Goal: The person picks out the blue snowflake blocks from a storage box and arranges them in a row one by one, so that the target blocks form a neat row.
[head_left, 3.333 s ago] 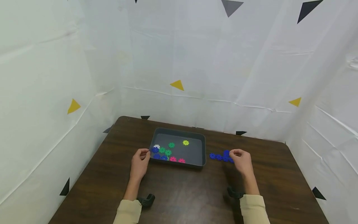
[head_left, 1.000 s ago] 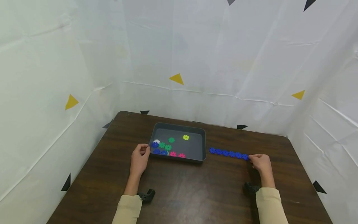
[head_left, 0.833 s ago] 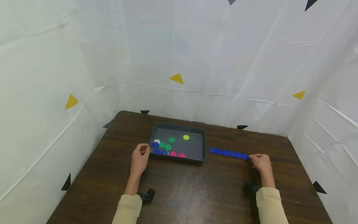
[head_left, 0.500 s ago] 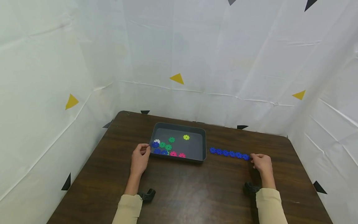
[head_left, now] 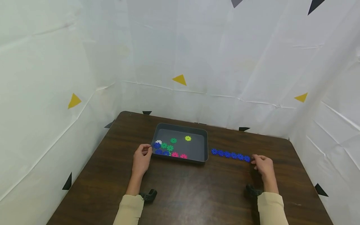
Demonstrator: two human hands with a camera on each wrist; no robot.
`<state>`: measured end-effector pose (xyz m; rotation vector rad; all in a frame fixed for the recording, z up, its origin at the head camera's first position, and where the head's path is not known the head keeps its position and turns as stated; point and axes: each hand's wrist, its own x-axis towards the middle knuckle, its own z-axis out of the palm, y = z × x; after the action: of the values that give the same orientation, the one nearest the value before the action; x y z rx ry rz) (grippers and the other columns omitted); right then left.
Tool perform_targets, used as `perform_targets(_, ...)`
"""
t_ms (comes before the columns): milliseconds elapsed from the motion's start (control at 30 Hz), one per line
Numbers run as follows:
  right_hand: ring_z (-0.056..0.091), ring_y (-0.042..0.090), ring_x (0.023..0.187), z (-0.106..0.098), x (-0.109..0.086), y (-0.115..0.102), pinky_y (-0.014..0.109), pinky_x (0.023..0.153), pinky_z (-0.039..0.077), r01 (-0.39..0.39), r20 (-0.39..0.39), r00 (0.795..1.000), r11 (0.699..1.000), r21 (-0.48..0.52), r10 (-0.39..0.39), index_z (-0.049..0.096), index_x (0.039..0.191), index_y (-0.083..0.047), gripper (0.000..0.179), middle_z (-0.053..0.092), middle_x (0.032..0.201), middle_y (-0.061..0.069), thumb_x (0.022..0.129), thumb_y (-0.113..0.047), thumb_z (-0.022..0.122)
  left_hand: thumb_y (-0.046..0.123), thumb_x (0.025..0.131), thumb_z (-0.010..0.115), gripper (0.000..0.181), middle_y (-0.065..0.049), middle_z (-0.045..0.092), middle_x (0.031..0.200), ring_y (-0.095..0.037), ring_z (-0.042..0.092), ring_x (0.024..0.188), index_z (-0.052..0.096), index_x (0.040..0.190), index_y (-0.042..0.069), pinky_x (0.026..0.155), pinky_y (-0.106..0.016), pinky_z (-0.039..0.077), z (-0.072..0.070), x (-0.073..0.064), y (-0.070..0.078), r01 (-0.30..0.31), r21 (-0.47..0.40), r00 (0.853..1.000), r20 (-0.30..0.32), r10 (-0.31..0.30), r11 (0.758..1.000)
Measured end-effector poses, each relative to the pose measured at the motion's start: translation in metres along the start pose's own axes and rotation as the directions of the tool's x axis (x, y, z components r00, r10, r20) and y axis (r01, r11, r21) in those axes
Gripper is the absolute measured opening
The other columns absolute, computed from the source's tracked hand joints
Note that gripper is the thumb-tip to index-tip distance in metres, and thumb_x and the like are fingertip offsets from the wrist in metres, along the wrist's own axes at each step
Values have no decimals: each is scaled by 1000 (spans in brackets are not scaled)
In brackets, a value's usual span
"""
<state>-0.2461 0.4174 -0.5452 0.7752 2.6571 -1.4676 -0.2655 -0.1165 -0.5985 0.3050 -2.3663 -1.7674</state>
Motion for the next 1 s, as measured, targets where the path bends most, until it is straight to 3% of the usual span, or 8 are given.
perform_targets(200, 58, 21, 92, 15, -17, -19, 33, 76, 45, 88, -21, 996, 993, -82, -90, 67, 130, 9, 51, 75, 92, 9, 111, -37, 55, 27, 109, 64, 30, -19, 71, 128, -36, 68, 123, 67, 130, 6, 106, -56, 54, 0, 0, -2, -9, -5, 1000, 4, 9, 1000)
perform_targets(300, 61, 22, 91, 24, -22, -31, 32, 75, 48, 127, -5, 992, 990, -64, -127, 68, 131, 8, 50, 77, 102, 15, 110, -36, 58, 27, 109, 64, 29, -18, 72, 126, -36, 69, 120, 68, 130, 7, 105, -56, 55, 0, 1, -2, -25, -10, 1000, -1, 25, 1000)
perform_targets(500, 66, 21, 85, 48, -31, -56, 28, 68, 52, 218, 43, 975, 976, -17, -218, 71, 127, 5, 43, 78, 108, 15, 108, -32, 65, 27, 109, 64, 29, -18, 71, 125, -35, 69, 119, 67, 130, 7, 103, -54, 55, 0, 1, -2, -25, -17, 1000, -1, 25, 1000)
perform_targets(633, 67, 25, 93, 72, -38, -80, 30, 73, 52, 326, 86, 943, 944, -50, -321, 73, 125, 0, 36, 77, 114, 19, 107, -31, 66, 26, 108, 64, 29, -18, 71, 126, -35, 69, 119, 67, 130, 7, 103, -55, 55, -1, 2, -1, -25, -19, 1000, -3, 25, 1000)
perform_targets(800, 68, 29, 102, 104, -51, -108, 34, 79, 52, 474, 168, 873, 877, -72, -458, 75, 121, -3, 26, 75, 114, 18, 106, -24, 68, 27, 109, 64, 32, -18, 71, 129, -35, 68, 121, 65, 134, 7, 104, -55, 54, -1, 2, -1, -30, -18, 1000, 1, 30, 999)
perform_targets(867, 68, 29, 98, 117, -56, -117, 34, 76, 53, 504, 205, 850, 862, -52, -485, 75, 120, -4, 23, 75, 113, 17, 105, -20, 69, 27, 109, 64, 32, -18, 71, 129, -35, 68, 121, 65, 134, 7, 105, -55, 54, -1, 1, -1, -25, -15, 1000, 5, 25, 1000)
perform_targets(1000, 65, 22, 85, 144, -65, -132, 31, 70, 56, 511, 262, 831, 860, -5, -492, 77, 118, -5, 19, 74, 113, 15, 104, -16, 71, 27, 108, 65, 30, -18, 72, 126, -35, 69, 120, 68, 130, 7, 104, -55, 55, -1, 1, -1, -25, -12, 1000, 3, 25, 1000)
